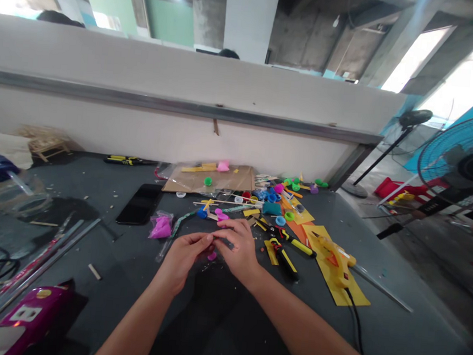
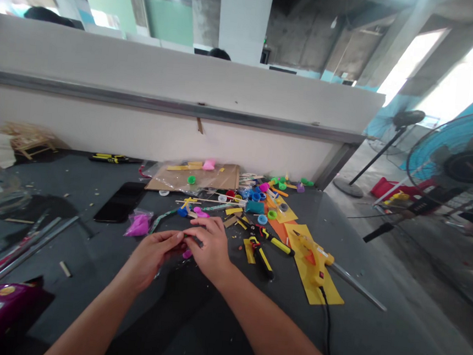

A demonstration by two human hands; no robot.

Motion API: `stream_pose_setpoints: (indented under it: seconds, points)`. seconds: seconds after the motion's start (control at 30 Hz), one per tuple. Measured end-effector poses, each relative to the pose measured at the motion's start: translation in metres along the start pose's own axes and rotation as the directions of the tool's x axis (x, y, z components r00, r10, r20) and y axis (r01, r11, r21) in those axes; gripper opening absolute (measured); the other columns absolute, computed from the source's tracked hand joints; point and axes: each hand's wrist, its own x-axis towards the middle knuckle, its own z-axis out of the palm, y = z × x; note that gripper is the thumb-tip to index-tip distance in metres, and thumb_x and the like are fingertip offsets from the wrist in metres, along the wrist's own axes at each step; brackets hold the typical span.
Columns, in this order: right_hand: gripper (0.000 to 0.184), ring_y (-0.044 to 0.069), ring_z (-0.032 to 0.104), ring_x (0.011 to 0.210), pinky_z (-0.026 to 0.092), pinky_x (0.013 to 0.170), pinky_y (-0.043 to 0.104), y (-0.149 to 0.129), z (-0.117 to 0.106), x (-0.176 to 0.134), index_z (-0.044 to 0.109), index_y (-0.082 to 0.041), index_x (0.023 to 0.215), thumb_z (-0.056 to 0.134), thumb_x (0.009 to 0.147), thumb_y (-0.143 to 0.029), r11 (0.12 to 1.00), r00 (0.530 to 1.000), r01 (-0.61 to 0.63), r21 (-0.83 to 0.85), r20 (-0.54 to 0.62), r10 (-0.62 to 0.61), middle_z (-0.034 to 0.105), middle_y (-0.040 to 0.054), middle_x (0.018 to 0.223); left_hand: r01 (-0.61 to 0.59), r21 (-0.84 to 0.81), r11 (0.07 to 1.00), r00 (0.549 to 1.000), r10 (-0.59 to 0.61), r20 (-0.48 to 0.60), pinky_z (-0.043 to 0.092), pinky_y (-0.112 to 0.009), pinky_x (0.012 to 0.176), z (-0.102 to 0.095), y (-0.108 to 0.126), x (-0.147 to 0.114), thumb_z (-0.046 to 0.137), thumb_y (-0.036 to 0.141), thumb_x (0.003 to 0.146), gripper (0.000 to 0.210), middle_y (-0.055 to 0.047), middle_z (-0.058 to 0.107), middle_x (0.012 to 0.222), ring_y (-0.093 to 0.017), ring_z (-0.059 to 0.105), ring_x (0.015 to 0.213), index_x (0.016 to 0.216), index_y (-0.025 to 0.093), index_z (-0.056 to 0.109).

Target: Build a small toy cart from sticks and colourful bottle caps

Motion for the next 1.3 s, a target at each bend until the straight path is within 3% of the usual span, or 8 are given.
stream_pose_setpoints:
  seconds: [0.5, 0.7, 0.77, 0.87, 1.03, 1.13, 1.2, 1.3]
  points:
    - [0.01, 0.019, 0.055, 0.094, 0.043, 0.085, 0.038, -0.003, -0.002, 0.001, 0.069, -0.027, 0.086, 0.061, 0.08, -0.025, 1.0, 1.0, 0.014, 0.021, 0.018, -0.015, 0.065, 0.003, 0.098, -0.032, 0.055, 0.998, 0.999, 0.032, 0.009, 0.047, -0.031, 0.073, 0.0, 0.003, -0.001, 0.071, 0.043, 0.064, 0.032, -0.007, 0.069, 0.076, -0.018, 0.061, 0.071, 0.079, 0.014, 0.072]
    - [0.013, 0.018, 0.057, 0.084, 0.045, 0.075, 0.032, 0.0, -0.007, 0.003, 0.064, -0.02, 0.076, 0.055, 0.082, -0.028, 0.947, 0.971, -0.21, 0.241, -0.063, 0.232, 0.064, 0.0043, 0.085, -0.169, 0.54, 0.825, 0.96, 0.262, -0.101, 0.041, -0.027, 0.067, -0.017, 0.017, 0.003, 0.072, 0.039, 0.059, 0.026, -0.005, 0.07, 0.078, -0.022, 0.059, 0.074, 0.079, 0.022, 0.073]
    - [0.019, 0.014, 0.055, 0.067, 0.044, 0.059, 0.026, 0.005, -0.005, 0.002, 0.061, -0.019, 0.072, 0.052, 0.083, -0.032, 0.839, 0.914, -0.358, 0.409, -0.031, 0.405, 0.061, 0.002, 0.072, -0.192, 0.698, 0.69, 0.958, 0.287, -0.021, 0.038, -0.027, 0.065, -0.02, 0.014, 0.004, 0.071, 0.037, 0.06, 0.019, -0.004, 0.068, 0.075, -0.023, 0.058, 0.071, 0.075, 0.024, 0.072]
    - [0.016, 0.008, 0.045, 0.046, 0.036, 0.04, 0.019, 0.009, 0.003, 0.0, 0.057, -0.019, 0.074, 0.055, 0.079, -0.034, 0.52, 0.791, -0.524, 0.675, 0.159, 0.591, 0.056, -0.0022, 0.062, -0.26, 0.848, 0.461, 0.953, 0.264, 0.149, 0.037, -0.028, 0.068, -0.016, 0.002, 0.004, 0.066, 0.032, 0.066, 0.017, -0.004, 0.066, 0.08, -0.022, 0.057, 0.073, 0.082, 0.024, 0.069]
    - [0.019, 0.01, 0.051, 0.054, 0.038, 0.039, 0.018, 0.011, 0.012, -0.003, 0.057, -0.019, 0.08, 0.058, 0.061, -0.014, 0.073, 0.663, -0.603, 0.795, 0.448, 0.599, 0.06, -0.0003, 0.074, -0.365, 0.907, 0.208, 0.923, 0.205, 0.325, 0.038, -0.028, 0.071, -0.012, -0.012, 0.005, 0.056, 0.023, 0.074, 0.016, -0.006, 0.061, 0.083, -0.02, 0.057, 0.078, 0.086, 0.022, 0.066]
    - [0.02, 0.008, 0.048, 0.054, 0.033, 0.039, 0.015, 0.014, 0.011, -0.003, 0.057, -0.016, 0.076, 0.054, 0.057, -0.01, -0.042, 0.607, -0.633, 0.773, 0.529, 0.594, 0.058, -0.0005, 0.071, -0.384, 0.877, 0.288, 0.918, 0.219, 0.33, 0.039, -0.029, 0.071, -0.015, -0.011, 0.01, 0.056, 0.022, 0.074, 0.015, -0.005, 0.062, 0.083, -0.02, 0.057, 0.078, 0.083, 0.023, 0.068]
    - [0.016, 0.005, 0.041, 0.048, 0.026, 0.038, 0.014, 0.016, 0.01, -0.003, 0.056, -0.016, 0.076, 0.055, 0.06, -0.012, -0.047, 0.597, -0.659, 0.751, 0.56, 0.574, 0.054, -0.0022, 0.066, -0.338, 0.833, 0.437, 0.936, 0.247, 0.25, 0.04, -0.029, 0.073, -0.016, -0.01, 0.013, 0.06, 0.025, 0.071, 0.013, -0.004, 0.064, 0.082, -0.021, 0.058, 0.078, 0.08, 0.023, 0.069]
    - [0.015, 0.004, 0.03, 0.042, 0.018, 0.036, 0.014, 0.015, 0.009, -0.004, 0.056, -0.018, 0.08, 0.056, 0.066, -0.018, 0.15, 0.649, -0.691, 0.707, 0.516, 0.56, 0.049, -0.0053, 0.062, -0.165, 0.576, 0.801, 0.984, 0.177, 0.035, 0.044, -0.03, 0.072, -0.016, -0.006, 0.016, 0.067, 0.035, 0.067, 0.021, -0.004, 0.067, 0.078, -0.02, 0.059, 0.074, 0.081, 0.021, 0.07]
